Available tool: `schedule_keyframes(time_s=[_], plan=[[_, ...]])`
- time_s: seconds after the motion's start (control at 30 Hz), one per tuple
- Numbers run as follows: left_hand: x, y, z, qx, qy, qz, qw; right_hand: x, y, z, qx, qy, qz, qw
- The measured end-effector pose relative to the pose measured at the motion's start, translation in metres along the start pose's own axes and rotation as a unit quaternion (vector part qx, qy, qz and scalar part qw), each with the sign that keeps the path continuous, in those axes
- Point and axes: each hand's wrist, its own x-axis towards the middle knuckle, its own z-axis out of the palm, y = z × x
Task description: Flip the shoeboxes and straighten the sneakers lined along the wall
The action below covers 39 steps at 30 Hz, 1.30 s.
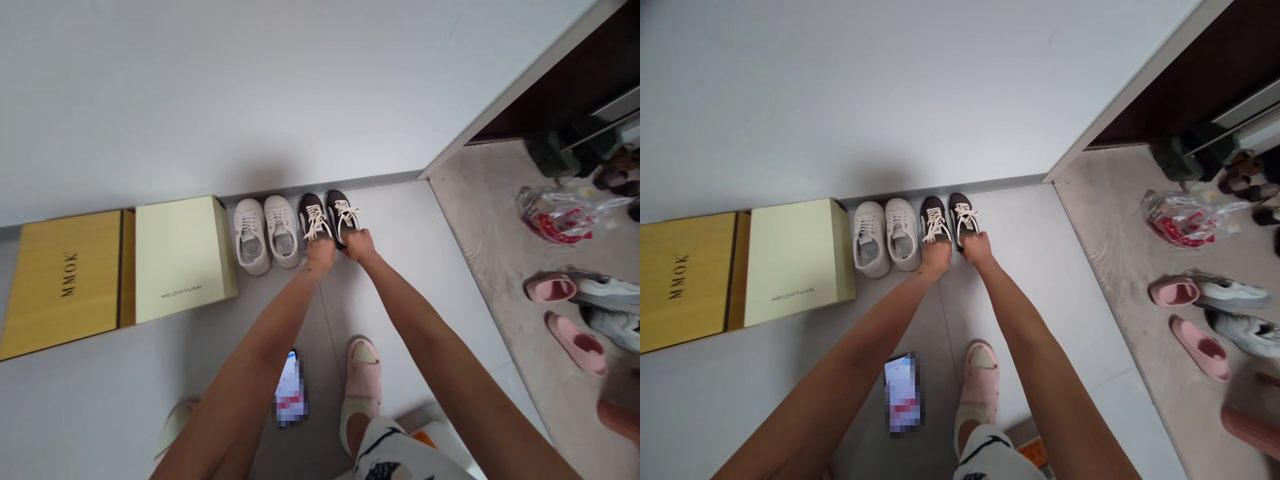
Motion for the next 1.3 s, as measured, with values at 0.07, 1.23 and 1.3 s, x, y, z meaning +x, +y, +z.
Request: schedule_keyframes(time_s=[0.07, 1.23, 1.3], plan=[[0.001, 0.001, 0.001, 0.008, -0.001, -0.003, 1.0, 0.001, 0.0, 0.001, -0.002, -0.005, 0.0, 1.0], [-0.058, -0.031, -0.055, 0.099, 0.085, 0.137, 0.982, -0.051, -0.004, 0.026, 0.116, 0.193, -0.006, 0.974], [-0.07, -0.053, -0.086, 0.132, 0.077, 0.142, 0.978, -0.066, -0.011, 0.036, 0.141, 0.219, -0.011, 0.965]])
